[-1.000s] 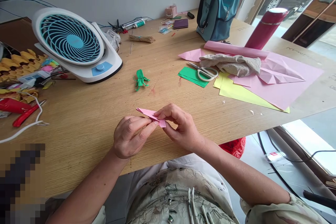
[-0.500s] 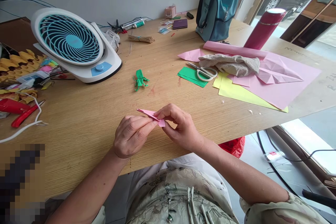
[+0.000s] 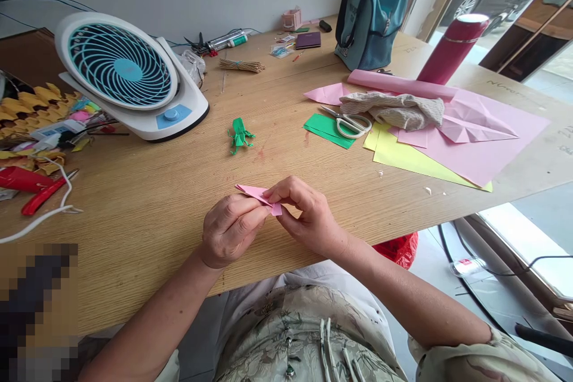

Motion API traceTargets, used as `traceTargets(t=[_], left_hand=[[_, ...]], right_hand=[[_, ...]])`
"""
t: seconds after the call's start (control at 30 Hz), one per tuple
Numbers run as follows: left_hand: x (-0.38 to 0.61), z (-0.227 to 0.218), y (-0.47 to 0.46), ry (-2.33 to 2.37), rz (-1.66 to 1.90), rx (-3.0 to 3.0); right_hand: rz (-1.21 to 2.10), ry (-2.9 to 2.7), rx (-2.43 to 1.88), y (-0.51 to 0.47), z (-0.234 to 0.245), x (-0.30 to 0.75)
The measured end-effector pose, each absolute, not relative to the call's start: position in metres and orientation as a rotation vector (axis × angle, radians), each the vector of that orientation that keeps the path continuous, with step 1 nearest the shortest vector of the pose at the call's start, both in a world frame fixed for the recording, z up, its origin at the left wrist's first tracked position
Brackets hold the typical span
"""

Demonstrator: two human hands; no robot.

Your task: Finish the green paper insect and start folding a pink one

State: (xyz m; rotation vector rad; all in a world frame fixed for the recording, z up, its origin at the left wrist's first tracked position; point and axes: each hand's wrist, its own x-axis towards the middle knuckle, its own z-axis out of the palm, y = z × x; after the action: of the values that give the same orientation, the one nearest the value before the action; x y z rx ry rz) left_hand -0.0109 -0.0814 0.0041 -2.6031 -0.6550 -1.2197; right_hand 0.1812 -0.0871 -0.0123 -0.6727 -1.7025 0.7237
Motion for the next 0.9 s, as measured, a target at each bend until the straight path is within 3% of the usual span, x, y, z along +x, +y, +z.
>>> traceTargets(t=[0.47, 0.9], left_hand=[[-0.0082, 0.0046, -0.0821, -0.666, -1.215, -2.575], [-0.0049, 0.0095, -0.0818, -0.808, -1.275, -2.465]], right_hand=[[0.598, -1.779, -0.701, -0.0866, -0.0089, 0.1793], [0.693, -1.691, -0.716, -0.0858, -0.0123, 0.1803]])
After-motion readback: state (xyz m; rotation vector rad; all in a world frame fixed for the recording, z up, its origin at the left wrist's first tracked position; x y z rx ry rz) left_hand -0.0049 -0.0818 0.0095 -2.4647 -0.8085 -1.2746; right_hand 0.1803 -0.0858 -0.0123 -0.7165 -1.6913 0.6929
